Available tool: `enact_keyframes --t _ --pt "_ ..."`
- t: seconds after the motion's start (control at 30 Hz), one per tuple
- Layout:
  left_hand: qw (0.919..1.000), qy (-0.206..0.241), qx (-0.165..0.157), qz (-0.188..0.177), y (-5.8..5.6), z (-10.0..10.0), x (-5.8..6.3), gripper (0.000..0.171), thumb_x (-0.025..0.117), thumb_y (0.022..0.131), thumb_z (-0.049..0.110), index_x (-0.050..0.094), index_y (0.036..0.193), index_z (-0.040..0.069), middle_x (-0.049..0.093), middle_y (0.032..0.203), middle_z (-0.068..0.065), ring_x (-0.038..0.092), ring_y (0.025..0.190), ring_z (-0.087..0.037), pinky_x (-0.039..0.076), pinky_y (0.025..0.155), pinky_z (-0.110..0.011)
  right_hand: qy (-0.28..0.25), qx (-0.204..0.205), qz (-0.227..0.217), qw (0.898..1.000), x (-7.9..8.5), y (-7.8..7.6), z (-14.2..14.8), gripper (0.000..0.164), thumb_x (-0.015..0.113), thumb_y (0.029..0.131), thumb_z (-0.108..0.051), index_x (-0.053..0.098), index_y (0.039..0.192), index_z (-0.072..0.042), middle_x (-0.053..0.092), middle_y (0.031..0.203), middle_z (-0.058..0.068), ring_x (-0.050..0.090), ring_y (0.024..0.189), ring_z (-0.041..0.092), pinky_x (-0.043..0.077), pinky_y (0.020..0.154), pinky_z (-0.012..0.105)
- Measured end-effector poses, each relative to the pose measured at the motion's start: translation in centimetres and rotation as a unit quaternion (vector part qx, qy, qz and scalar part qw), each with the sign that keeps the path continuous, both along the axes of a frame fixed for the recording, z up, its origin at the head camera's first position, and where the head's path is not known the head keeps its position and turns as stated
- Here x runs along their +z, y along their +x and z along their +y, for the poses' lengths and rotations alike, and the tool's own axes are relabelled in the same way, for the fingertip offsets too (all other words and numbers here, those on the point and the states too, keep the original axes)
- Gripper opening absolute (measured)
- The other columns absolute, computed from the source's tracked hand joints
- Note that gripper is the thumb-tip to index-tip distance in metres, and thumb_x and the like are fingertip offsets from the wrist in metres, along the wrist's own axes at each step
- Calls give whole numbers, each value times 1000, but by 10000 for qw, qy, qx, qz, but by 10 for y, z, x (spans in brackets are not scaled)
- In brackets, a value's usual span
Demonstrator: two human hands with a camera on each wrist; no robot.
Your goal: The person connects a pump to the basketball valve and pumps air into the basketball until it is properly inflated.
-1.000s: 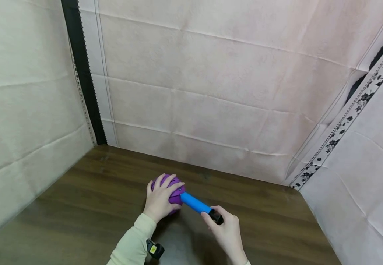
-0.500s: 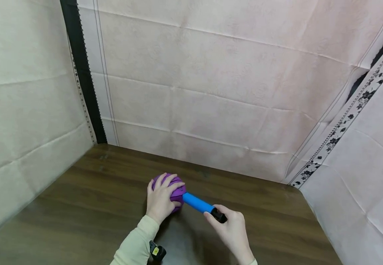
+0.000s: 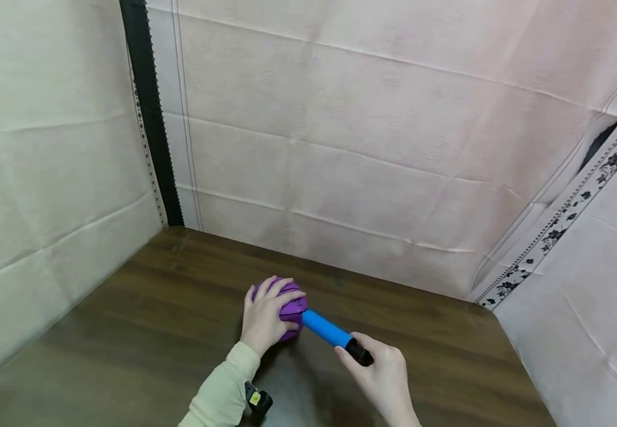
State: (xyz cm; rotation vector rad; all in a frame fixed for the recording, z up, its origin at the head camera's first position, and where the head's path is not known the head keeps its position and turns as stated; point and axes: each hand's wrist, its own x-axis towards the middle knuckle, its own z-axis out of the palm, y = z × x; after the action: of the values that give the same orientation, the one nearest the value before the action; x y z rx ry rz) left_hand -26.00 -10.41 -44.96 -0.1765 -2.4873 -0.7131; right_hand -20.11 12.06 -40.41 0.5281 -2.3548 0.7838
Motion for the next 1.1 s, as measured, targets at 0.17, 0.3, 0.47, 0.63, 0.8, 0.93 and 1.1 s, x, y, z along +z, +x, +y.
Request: enact_keyframes --t 0.17,0.3,0.47,0.63,0.8,0.93,1.1 --pt "9998 56 -95 -157 -1 -1 1 61 92 60 29 68 115 36 57 137 3 38 137 -29 22 109 -68 191 -8 412 9990 1 5 0 23 88 67 -24 72 82 -21 46 58 -19 29 51 -10 24 47 11" --pt "9996 111 -118 -245 0 -2 2 61 92 60 28 68 116 36 57 138 3 37 137 -29 22 109 -68 281 -5 599 9978 2 7 -2 24 89 65 -25 72 82 -22 45 59 -20 28 51 -11 22 47 9" --pt "9995 159 -130 -249 0 -3 2 61 92 60 28 68 115 37 57 138 4 37 137 -28 22 109 -68 331 14 715 9969 4 8 -2 26 89 64 -25 71 82 -23 47 60 -20 29 52 -11 22 48 8" --pt "9993 198 -153 -269 -1 -5 1 61 92 60 30 68 115 37 57 138 4 37 138 -27 22 109 -67 393 47 870 9954 7 8 0 27 90 63 -25 72 83 -24 49 62 -21 30 53 -12 22 48 7" --pt "9994 217 -119 -250 -2 -5 0 60 92 59 30 69 114 38 57 137 5 38 138 -27 24 109 -67 500 71 1082 9928 9 11 0 28 90 62 -25 72 83 -24 48 61 -22 29 54 -12 21 49 6" --pt "9995 246 -77 -201 -1 -3 2 60 93 59 29 69 114 38 58 136 6 38 137 -26 24 109 -66 544 75 1232 9909 10 12 1 30 90 59 -26 71 82 -24 46 60 -22 27 53 -13 19 49 6" --pt "9989 290 -209 -287 -3 -7 2 60 91 61 31 68 116 37 56 138 4 38 138 -29 24 108 -67 570 208 1308 9895 13 11 5 30 91 60 -26 72 83 -22 51 60 -20 31 54 -13 21 49 5"
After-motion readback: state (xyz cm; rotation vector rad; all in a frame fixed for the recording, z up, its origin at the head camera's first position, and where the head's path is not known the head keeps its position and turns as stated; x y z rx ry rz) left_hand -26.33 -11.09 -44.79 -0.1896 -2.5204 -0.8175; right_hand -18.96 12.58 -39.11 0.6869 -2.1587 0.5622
